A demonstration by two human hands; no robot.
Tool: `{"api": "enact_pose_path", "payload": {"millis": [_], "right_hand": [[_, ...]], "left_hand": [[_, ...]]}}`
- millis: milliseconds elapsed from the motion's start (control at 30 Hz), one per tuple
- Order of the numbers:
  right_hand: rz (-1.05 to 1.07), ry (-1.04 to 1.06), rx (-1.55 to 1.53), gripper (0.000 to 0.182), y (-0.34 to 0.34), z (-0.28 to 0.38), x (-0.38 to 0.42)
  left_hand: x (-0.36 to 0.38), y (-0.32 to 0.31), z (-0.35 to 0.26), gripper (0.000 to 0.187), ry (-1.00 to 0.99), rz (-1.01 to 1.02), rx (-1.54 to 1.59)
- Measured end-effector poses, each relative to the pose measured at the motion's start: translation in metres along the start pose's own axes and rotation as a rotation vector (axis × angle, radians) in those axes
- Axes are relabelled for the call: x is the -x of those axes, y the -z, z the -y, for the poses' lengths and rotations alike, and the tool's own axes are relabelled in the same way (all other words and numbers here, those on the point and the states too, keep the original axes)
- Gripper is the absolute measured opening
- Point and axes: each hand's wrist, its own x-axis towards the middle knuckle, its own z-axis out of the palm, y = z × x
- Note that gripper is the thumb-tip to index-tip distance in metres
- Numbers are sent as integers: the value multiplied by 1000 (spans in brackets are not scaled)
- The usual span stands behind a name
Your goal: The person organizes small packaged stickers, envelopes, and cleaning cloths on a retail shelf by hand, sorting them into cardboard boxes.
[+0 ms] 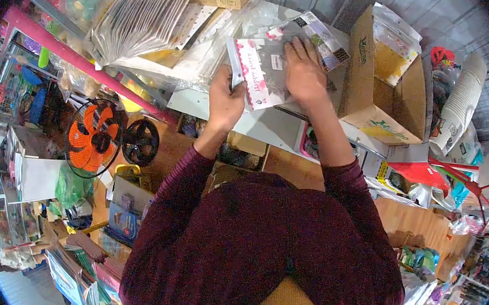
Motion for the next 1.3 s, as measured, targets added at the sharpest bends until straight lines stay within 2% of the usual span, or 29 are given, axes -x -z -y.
{"api": "enact_pose_path", "payload": {"millis": [100,200,233,333,400,467,500,567,600,633,667,700,733,767,800,833,867,900,967,1000,1067,1133,1233,1300], "right_hand": [[-16,16,-11,43,-3,6,6],[19,280,-169,46,-1,33,33],[-73,349,-219,44,5,51,42],[-119,295,-255,40,19,63,50],[-70,341,-352,37,23,51,57],[-38,361,-350,35,27,40,68],[2,389,-341,33,30,35,74],[-35,400,-370,28,49,30,82],[-50,318,-531,29,54,27,86],[-64,234,-694,29,61,24,88],[-106,145,-814,31,72,23,89],[-180,73,-759,31,88,23,93],[-252,0,-704,30,106,22,97],[-381,12,-670,28,122,20,100],[-512,24,-632,27,139,19,101],[-613,69,-502,30,160,22,97],[-614,71,-651,30,171,19,99],[-615,65,-651,30,174,20,97],[-851,199,-723,31,176,20,90],[-852,190,-722,31,180,20,86],[-554,211,-516,35,183,20,79],[-506,289,-518,42,165,25,67],[-363,307,-500,47,111,37,59],[-103,349,-456,44,65,44,65]], "left_hand": [[2,-1,-3,19,0,-28,22],[-1,0,3,19,41,-7,6],[-1,1,7,19,38,-17,-5],[-1,-2,-2,17,52,-22,66],[4,-3,-13,16,77,-19,143],[4,-4,-20,14,182,-15,197],[4,-3,-19,14,174,-11,198],[6,-1,-11,13,50,-14,138],[5,0,-19,11,-42,-63,95],[3,3,-32,11,-45,-64,96],[1,9,-49,10,-141,-89,7],[-1,15,-64,10,-233,-111,-85],[-3,20,-77,10,-465,-143,-284],[-6,24,-88,10,-698,-171,-483],[-10,28,-92,13,-775,-73,-457],[-11,26,-88,13,-772,-68,-460],[-10,23,-80,12,-877,11,-468],[-7,20,-69,12,-982,93,-474],[9,12,-50,5,-1068,85,-551],[16,10,-48,6,-1014,148,-562],[30,11,-42,6,-952,221,-570],[40,12,-33,10,-838,260,-580],[45,15,-15,14,-853,211,-642],[47,18,1,15,-837,193,-628]]}}
